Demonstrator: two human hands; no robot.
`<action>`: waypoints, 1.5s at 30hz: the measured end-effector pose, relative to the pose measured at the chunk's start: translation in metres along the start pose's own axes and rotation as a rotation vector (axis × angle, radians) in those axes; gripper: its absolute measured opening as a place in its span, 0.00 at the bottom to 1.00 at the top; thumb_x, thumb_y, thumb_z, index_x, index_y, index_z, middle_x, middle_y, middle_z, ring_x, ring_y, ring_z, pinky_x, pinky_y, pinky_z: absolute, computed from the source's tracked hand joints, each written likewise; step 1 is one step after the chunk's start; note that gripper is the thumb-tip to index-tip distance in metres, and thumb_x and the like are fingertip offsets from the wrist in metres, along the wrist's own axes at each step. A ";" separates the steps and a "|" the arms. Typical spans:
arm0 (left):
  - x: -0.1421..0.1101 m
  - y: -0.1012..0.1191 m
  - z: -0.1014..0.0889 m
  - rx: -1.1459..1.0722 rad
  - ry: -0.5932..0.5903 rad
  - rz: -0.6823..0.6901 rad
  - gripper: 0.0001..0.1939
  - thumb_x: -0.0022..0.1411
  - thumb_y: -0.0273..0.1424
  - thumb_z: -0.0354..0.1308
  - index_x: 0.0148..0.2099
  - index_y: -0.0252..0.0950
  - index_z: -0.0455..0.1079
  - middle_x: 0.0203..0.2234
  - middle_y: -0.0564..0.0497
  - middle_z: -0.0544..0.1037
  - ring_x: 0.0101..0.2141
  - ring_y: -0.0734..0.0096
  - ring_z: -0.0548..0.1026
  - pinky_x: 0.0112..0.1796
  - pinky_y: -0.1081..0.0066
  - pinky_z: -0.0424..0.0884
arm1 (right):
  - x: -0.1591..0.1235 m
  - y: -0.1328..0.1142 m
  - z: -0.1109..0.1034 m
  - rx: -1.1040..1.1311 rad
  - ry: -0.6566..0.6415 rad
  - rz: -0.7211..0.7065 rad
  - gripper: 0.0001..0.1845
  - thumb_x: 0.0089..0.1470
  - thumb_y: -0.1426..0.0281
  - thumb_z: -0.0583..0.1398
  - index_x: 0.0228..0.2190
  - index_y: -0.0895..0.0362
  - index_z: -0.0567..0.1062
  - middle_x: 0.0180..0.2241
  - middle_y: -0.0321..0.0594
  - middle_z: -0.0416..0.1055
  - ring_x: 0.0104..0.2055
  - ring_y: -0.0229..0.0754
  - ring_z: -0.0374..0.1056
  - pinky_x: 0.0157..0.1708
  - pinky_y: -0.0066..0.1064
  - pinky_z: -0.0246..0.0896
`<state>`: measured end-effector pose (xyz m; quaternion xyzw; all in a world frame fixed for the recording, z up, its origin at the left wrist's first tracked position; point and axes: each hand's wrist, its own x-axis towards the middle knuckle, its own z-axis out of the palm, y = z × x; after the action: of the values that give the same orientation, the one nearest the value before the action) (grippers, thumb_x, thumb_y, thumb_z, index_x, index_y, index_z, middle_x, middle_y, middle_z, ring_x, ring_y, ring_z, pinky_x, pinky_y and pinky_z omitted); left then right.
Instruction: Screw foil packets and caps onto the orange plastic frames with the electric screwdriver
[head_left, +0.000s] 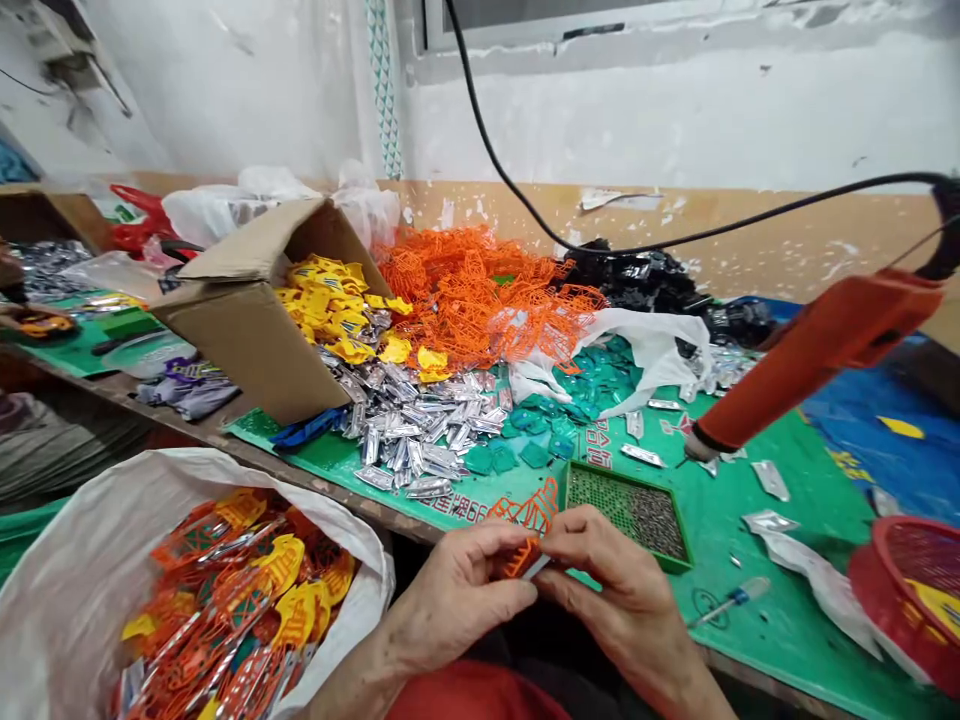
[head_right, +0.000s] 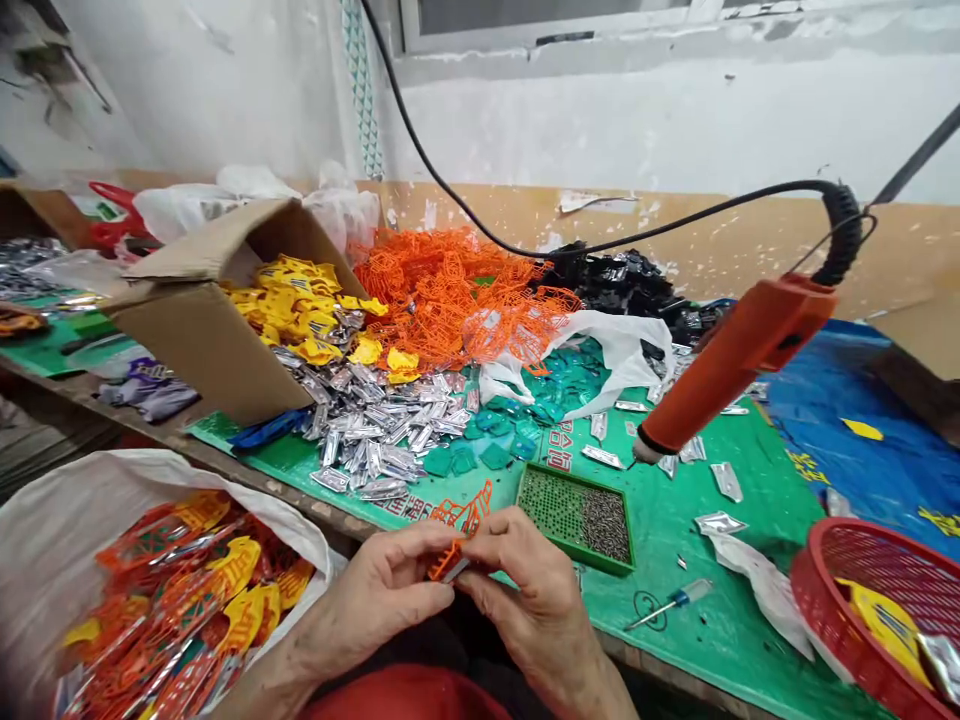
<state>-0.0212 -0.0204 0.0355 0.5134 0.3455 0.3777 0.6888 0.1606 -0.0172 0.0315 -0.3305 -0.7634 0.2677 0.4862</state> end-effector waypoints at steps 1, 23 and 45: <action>0.001 -0.001 0.000 0.055 0.013 0.015 0.18 0.50 0.19 0.57 0.44 0.34 0.77 0.37 0.49 0.75 0.42 0.65 0.72 0.45 0.67 0.66 | -0.001 0.001 0.001 -0.023 0.010 -0.023 0.10 0.53 0.77 0.63 0.38 0.53 0.77 0.30 0.37 0.70 0.32 0.35 0.68 0.30 0.24 0.66; 0.005 -0.018 0.008 0.749 0.044 0.787 0.20 0.54 0.10 0.50 0.46 0.32 0.68 0.34 0.43 0.79 0.35 0.68 0.75 0.38 0.67 0.74 | -0.063 0.020 0.017 0.248 0.215 0.342 0.12 0.55 0.72 0.61 0.40 0.43 0.75 0.31 0.40 0.72 0.32 0.44 0.74 0.29 0.34 0.75; 0.006 -0.013 0.009 0.649 0.050 0.550 0.15 0.57 0.16 0.55 0.43 0.35 0.74 0.34 0.49 0.80 0.35 0.72 0.76 0.37 0.75 0.73 | -0.051 0.007 0.017 0.051 0.177 0.237 0.19 0.58 0.78 0.56 0.45 0.43 0.73 0.35 0.39 0.74 0.37 0.40 0.74 0.34 0.29 0.74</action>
<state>-0.0082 -0.0218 0.0244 0.7672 0.3134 0.4313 0.3566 0.1626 -0.0536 -0.0092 -0.4279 -0.6661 0.3126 0.5248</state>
